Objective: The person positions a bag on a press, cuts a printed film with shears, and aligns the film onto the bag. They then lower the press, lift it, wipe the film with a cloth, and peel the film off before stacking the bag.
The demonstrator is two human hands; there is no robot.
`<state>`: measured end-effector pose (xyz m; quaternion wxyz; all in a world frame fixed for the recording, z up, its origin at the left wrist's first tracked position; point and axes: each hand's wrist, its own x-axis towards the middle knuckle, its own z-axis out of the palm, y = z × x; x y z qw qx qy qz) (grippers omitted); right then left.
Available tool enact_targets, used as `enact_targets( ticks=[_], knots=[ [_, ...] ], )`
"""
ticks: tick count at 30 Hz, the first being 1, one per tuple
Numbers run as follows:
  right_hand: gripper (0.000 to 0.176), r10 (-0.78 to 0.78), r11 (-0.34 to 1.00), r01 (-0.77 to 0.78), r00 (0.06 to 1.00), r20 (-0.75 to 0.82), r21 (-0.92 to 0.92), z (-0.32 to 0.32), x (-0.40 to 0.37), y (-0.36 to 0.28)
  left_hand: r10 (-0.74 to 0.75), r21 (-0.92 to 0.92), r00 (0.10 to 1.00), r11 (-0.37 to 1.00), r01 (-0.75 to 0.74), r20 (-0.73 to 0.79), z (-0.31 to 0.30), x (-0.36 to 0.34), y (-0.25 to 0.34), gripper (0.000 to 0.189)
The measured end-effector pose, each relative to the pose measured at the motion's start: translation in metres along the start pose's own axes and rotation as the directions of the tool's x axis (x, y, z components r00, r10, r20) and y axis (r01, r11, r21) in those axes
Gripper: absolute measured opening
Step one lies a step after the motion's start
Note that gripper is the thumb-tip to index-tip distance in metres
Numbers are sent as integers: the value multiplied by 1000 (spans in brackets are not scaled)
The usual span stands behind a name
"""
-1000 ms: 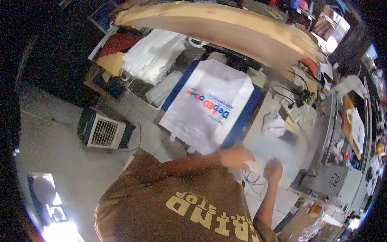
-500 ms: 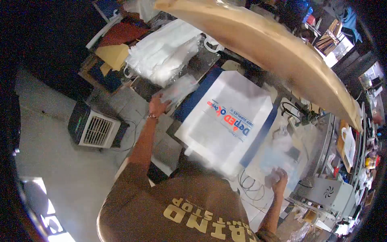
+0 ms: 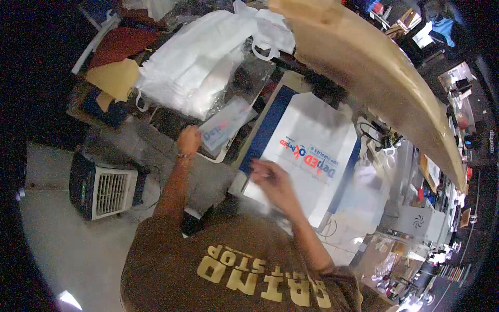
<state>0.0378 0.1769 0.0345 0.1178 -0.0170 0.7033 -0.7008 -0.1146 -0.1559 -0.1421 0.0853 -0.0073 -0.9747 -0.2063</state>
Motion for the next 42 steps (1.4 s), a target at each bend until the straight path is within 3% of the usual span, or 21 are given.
enact_targets(
  ticks=[1,2,4,7,9,12,13,15,16,18,19,21,24,25,27,30,34,37,39,40,42],
  knots=[
    [52,118,992,-121,990,72,28,25,26,-2,7,-3,1000,1000,-7,8,-3,2,-3,29],
    [62,154,964,-163,986,63,208,51,46,11,1,-48,1000,999,-2,-25,-7,1,-6,25],
    [58,419,902,-408,906,-62,140,90,103,34,1,-92,999,996,-5,-52,-21,-4,-5,22],
    [48,472,847,-413,874,-117,336,112,177,73,-33,-165,990,986,10,-136,-41,-11,12,24],
    [30,623,603,-318,761,-183,731,118,211,82,-56,-255,980,967,5,-192,-46,-13,12,27],
    [20,548,446,-194,831,-95,874,83,271,201,-27,-410,955,906,-101,-296,-59,-13,13,28],
    [20,556,442,-196,825,-96,875,86,266,183,-29,-411,958,906,-96,-286,-61,-13,10,28],
    [23,530,803,-208,678,-509,559,89,262,146,-140,-538,988,829,151,62,-63,-9,5,25],
    [23,533,803,-216,678,-507,556,85,272,171,-148,-539,987,827,159,64,-60,-7,3,25],
    [13,97,959,-281,468,-878,-44,80,294,213,-142,-376,956,896,235,258,-48,-4,-3,25],
    [13,96,959,-280,469,-878,-45,79,292,208,-142,-377,956,896,235,257,-41,-5,-5,25],
    [18,-103,950,-174,610,-786,-260,79,275,182,-71,-402,995,911,92,68,-26,-7,-6,22],
    [25,-176,950,-84,655,-735,-302,75,258,160,-148,-307,989,940,146,17,-11,-4,-6,16],
    [25,-181,949,-81,650,-738,-304,67,259,163,-142,-310,990,940,139,15,-7,-3,-6,16],
    [26,-153,950,-53,778,-609,-308,52,260,169,-224,-253,967,949,188,-119,-3,-8,-8,12],
    [22,-147,899,-124,818,-556,-420,44,260,150,-172,-204,980,968,148,-102,2,-18,-25,12],
    [23,-2,990,-71,863,-506,-125,45,265,140,-219,-96,974,972,214,-50,-9,-28,-18,14],
    [26,57,992,-102,874,-482,-69,52,253,97,-204,88,953,970,228,-223,-15,-26,9,27],
    [30,-42,906,-112,935,-351,-407,41,256,98,-67,-89,975,995,48,-214,-8,-21,22,48],
    [30,-43,906,-111,936,-350,-407,37,260,109,-67,-89,974,995,49,-215,-4,-18,33,48],
    [30,-365,832,136,865,-346,-538,31,272,129,271,-442,963,862,-248,-11,2,-14,54,59]
  ],
)
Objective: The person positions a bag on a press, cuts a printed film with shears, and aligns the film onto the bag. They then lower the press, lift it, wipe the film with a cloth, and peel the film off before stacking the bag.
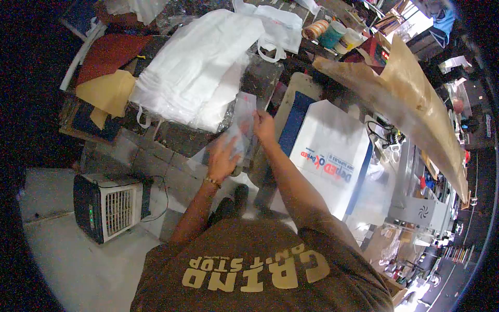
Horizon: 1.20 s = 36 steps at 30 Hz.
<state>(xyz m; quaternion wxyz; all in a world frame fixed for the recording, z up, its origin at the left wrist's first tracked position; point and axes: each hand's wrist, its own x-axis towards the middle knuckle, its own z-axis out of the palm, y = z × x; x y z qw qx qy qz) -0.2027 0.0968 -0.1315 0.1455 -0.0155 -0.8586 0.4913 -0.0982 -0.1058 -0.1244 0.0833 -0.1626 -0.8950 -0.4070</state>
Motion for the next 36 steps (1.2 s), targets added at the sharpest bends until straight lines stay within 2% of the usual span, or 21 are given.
enact_targets(
  ticks=[1,3,4,6,8,9,11,12,13,15,17,18,19,21,24,26,29,31,32,33,36],
  knots=[
    [30,-3,1000,3,1000,1,0,2,4,7,0,0,1000,1000,0,-3,5,-2,0,59],
    [30,-57,956,94,988,-141,277,2,16,18,-65,335,984,942,6,165,14,-8,1,66],
    [30,-63,957,101,988,-143,273,-13,20,7,-96,328,984,944,43,149,16,-8,-1,64],
    [24,373,836,-406,914,159,370,-50,25,-26,-98,335,987,941,50,127,15,-11,-2,64],
    [27,389,785,-373,918,73,494,-58,33,-27,-106,341,988,938,62,110,15,-12,-4,64],
    [33,410,724,-321,912,-6,611,-62,37,-27,-117,297,989,951,87,87,13,-10,-6,66],
    [31,371,717,-308,928,32,625,-80,31,-64,-143,204,989,970,131,44,14,-2,-6,71],
    [30,336,707,-302,939,72,640,-91,24,-89,-91,10,992,996,92,-82,2,9,9,73],
    [29,349,675,-337,930,118,656,-97,17,-106,-81,2,994,997,82,-69,-10,19,24,73],
    [31,347,681,-387,918,192,621,-110,-4,-139,-146,-452,950,892,5,-278,-29,40,60,75],
    [33,329,669,-402,914,237,625,-106,-34,-144,-40,-496,955,860,-116,-293,-62,62,91,77],
    [28,302,703,-397,918,258,590,-109,-51,-155,-97,-663,995,747,54,-29,-79,63,96,70],
    [25,241,771,-340,938,248,539,-105,-68,-151,-103,-749,965,612,253,242,-94,67,94,64],
    [27,292,799,-414,901,321,437,-109,-97,-155,-150,-383,878,857,344,454,-116,64,92,39],
    [27,218,731,-296,955,202,615,-94,-141,-148,-208,-456,845,765,454,493,-126,42,129,27],
    [28,348,519,-386,910,224,763,-97,-161,-162,-237,-452,838,753,478,491,-120,20,130,26],
    [21,421,575,-473,871,254,668,-117,-182,-159,-254,-494,837,710,502,485,-100,1,127,25],
    [23,401,700,-467,883,244,540,-122,-191,-132,-266,-511,841,694,506,472,-97,-12,128,24],
    [21,448,676,-551,834,321,489,-147,-182,-154,-242,-559,859,673,483,451,-90,-12,135,24],
    [24,347,640,-464,886,308,613,-139,-188,-132,-216,-608,876,648,459,431,-85,-11,143,24],
    [28,352,635,-540,839,415,552,-163,-186,-128,-193,-622,905,670,405,380,-79,6,166,19]
  ],
)
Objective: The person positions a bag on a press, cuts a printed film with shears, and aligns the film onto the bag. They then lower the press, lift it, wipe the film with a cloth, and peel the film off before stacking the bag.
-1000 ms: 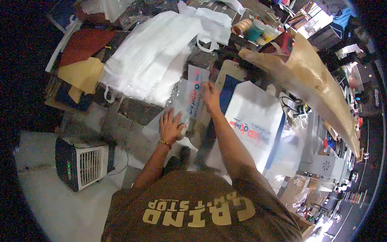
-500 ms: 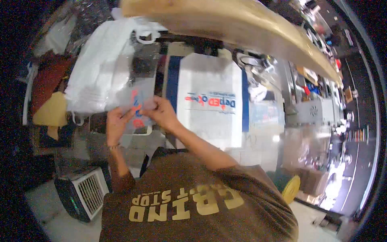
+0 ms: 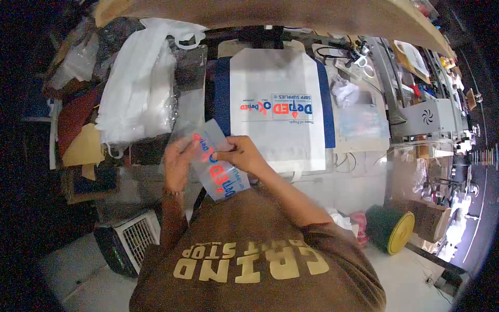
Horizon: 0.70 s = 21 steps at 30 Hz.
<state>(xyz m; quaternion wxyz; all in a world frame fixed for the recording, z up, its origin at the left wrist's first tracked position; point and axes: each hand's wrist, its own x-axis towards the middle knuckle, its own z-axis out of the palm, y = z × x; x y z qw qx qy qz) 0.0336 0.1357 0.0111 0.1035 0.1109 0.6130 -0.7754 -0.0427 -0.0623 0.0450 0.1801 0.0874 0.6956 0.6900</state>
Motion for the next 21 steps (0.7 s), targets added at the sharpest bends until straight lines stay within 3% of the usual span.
enact_targets(
  ticks=[9,10,11,12,14,17,21],
  knots=[
    [32,5,999,-6,999,-37,-31,-28,-25,-26,-23,-107,996,994,32,84,21,12,4,12],
    [31,51,983,-52,999,-10,-173,-31,-28,-36,-26,-105,996,994,34,84,20,14,2,12],
    [31,101,945,-91,995,13,-314,-33,-30,-42,-63,-78,980,994,79,187,16,19,1,13],
    [31,101,945,-91,995,14,-314,-35,-29,-39,-101,-47,953,992,120,287,15,23,1,13],
    [29,-5,955,21,999,52,-295,-39,-28,-32,-117,18,953,993,116,279,16,27,7,12],
    [29,-22,986,36,996,86,-164,-43,-29,-31,-125,94,959,990,104,253,18,28,9,11],
    [24,40,989,-31,997,60,-146,-44,-32,-32,-85,130,967,990,55,240,16,26,3,12]
  ],
)
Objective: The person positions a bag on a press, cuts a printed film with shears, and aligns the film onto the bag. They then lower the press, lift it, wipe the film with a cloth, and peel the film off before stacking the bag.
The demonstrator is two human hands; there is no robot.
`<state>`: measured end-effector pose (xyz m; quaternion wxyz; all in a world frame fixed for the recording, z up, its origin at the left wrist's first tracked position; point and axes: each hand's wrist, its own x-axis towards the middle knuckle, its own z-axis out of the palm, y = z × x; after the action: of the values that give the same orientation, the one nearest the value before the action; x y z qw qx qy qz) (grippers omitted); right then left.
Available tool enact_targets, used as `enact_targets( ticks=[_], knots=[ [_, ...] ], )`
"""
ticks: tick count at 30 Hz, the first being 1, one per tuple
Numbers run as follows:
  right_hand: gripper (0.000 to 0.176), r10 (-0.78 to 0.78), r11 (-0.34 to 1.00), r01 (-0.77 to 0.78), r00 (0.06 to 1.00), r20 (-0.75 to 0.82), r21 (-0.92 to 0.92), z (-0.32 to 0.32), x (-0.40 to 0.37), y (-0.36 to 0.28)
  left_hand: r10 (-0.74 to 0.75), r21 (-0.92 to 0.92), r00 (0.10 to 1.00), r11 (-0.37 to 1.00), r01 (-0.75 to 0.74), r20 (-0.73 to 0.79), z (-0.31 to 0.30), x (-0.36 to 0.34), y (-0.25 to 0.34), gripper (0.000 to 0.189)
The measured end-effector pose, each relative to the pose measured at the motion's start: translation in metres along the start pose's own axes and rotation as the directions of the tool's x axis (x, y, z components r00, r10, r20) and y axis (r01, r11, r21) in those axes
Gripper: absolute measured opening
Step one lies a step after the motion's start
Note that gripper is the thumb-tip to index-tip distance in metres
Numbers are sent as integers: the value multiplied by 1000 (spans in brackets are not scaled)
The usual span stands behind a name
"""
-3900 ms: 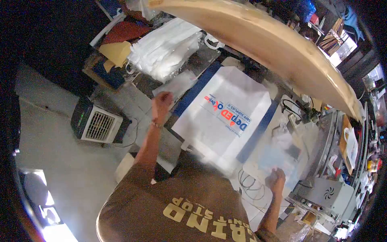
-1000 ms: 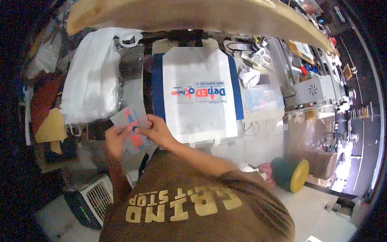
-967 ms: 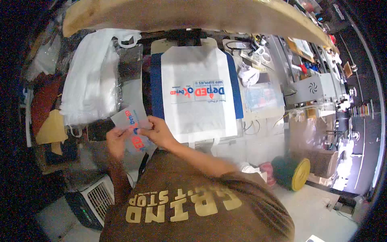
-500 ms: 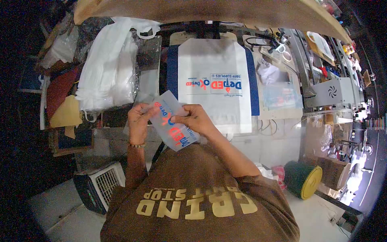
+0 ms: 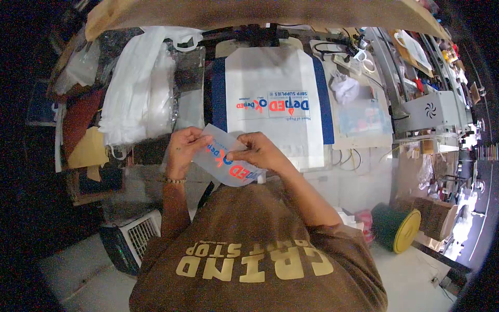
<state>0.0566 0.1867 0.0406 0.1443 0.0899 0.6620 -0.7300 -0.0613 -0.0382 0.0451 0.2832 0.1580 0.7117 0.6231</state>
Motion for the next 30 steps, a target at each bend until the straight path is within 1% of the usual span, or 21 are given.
enact_targets(
  ticks=[1,3,4,6,9,11,13,16,17,18,19,20,21,22,23,24,26,27,28,29,30],
  knots=[
    [25,15,1000,-15,1000,17,-6,-1,0,0,-2,2,1000,1000,2,3,-1,0,0,12],
    [25,32,999,-32,999,35,-11,0,0,2,-25,-101,996,994,34,89,-2,-2,2,13],
    [25,-3,1000,2,998,59,30,1,1,3,-26,-101,996,994,35,88,-3,-3,4,13],
    [24,-38,997,32,996,84,71,2,1,4,-73,-91,975,991,93,208,-5,-5,9,12],
    [22,-44,997,36,990,133,62,0,0,3,-49,-79,987,995,62,156,-7,-6,2,12],
    [22,-5,991,-15,989,147,136,-1,0,6,-58,-74,989,995,69,137,-8,-9,5,11],
    [24,7,991,-28,988,157,133,0,-1,3,-65,-69,991,995,73,117,-12,-11,0,12],
    [26,-19,992,2,990,138,124,11,4,8,-7,-2,997,1000,7,73,-27,-13,-13,20],
    [26,-54,993,42,993,105,113,16,10,12,-22,-196,988,981,-8,-153,-30,-18,-13,28],
    [26,-64,992,53,993,96,113,22,21,16,-77,-374,931,925,-67,-358,-31,-22,-12,38],
    [27,-83,996,84,996,-18,25,33,34,21,-68,-370,937,927,-68,-343,-39,-26,-21,38],
    [29,-109,993,101,985,-133,-65,44,44,22,281,265,923,941,-211,-262,-53,-29,-42,47],
    [34,-64,997,67,991,-119,24,55,50,16,514,766,858,546,-338,12,-67,-29,-58,57],
    [40,-22,993,33,995,-102,111,67,56,10,521,760,853,541,-359,32,-76,-28,-67,57],
    [45,-159,981,175,971,-178,77,80,58,16,366,424,909,869,-256,-202,-82,-23,-75,60],
    [50,-292,951,308,922,-255,23,89,57,25,106,-28,940,992,-121,-324,-86,-13,-79,63],
    [59,-591,782,453,756,-281,-428,81,48,32,62,239,918,970,36,-391,-94,18,-68,69],
    [47,-653,730,457,686,-322,-508,74,43,36,75,396,889,910,125,-452,-95,35,-68,66],
    [47,-648,733,425,674,-354,-531,59,30,34,106,536,853,815,220,-511,-97,51,-71,63],
    [39,-467,855,332,827,-313,-400,43,15,25,107,538,874,821,191,-474,-102,67,-88,63],
    [31,-276,941,211,931,-238,-266,27,3,19,403,813,819,569,126,-408,-107,83,-119,59]
  ],
)
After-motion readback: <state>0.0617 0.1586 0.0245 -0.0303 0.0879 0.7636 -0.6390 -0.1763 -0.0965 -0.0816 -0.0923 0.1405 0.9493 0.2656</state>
